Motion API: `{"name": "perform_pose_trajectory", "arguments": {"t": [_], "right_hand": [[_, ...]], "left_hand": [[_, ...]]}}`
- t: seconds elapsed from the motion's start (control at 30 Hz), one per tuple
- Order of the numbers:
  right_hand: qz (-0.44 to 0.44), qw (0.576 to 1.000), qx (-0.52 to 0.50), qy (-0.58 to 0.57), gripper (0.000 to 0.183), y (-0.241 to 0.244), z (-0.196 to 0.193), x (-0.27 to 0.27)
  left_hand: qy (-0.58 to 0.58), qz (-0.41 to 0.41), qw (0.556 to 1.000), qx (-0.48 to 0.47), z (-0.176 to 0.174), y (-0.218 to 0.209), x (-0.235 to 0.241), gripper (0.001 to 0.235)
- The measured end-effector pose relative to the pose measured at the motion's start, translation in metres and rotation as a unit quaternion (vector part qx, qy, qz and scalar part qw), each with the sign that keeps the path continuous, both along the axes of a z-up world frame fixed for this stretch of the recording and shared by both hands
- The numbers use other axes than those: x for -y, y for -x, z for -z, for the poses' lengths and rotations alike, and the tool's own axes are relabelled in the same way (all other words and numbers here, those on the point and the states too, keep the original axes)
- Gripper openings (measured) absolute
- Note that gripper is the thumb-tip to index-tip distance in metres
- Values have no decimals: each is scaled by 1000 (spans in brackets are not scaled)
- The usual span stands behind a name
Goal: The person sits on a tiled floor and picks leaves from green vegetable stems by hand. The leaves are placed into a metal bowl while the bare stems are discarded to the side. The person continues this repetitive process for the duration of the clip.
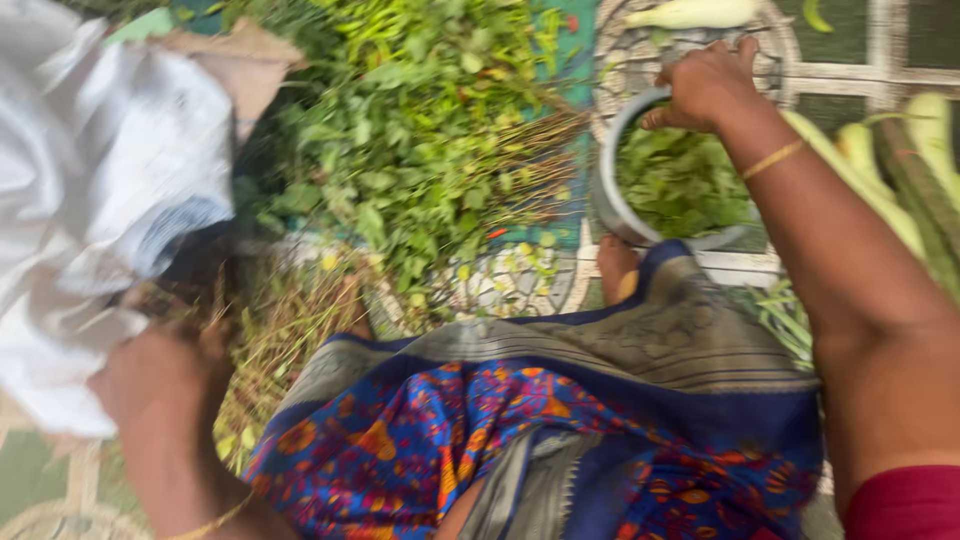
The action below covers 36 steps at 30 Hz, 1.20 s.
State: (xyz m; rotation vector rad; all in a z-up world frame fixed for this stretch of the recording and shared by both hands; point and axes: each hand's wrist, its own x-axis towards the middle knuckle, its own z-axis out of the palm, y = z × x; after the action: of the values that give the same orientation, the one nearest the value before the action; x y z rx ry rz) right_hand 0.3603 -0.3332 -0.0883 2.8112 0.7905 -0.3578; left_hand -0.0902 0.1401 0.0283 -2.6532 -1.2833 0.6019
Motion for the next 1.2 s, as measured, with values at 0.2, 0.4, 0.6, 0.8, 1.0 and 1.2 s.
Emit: {"name": "perform_pose_trajectory", "arguments": {"t": [0.2,0.4,0.6,0.8,1.0,1.2], "right_hand": [[-109,984,-138,-5,71,-30,23,-137],[-43,974,-218,32,45,4,113,-193],[-31,960,-260,95,37,84,235,-155],[-30,982,-133,-133,65,132,300,-118],[-12,985,-90,-148,15,154,300,-117],[-56,962,73,-257,12,179,265,-114]], "left_hand": [[-31,94,982,161,-22,-22,35,72],[-69,143,982,105,-38,-33,82,59],[-25,165,975,150,-40,-18,88,62],[-9,161,978,131,-37,-16,82,64],[-12,178,975,136,-35,-13,84,63],[-16,174,975,140,-38,-12,83,61]]}}
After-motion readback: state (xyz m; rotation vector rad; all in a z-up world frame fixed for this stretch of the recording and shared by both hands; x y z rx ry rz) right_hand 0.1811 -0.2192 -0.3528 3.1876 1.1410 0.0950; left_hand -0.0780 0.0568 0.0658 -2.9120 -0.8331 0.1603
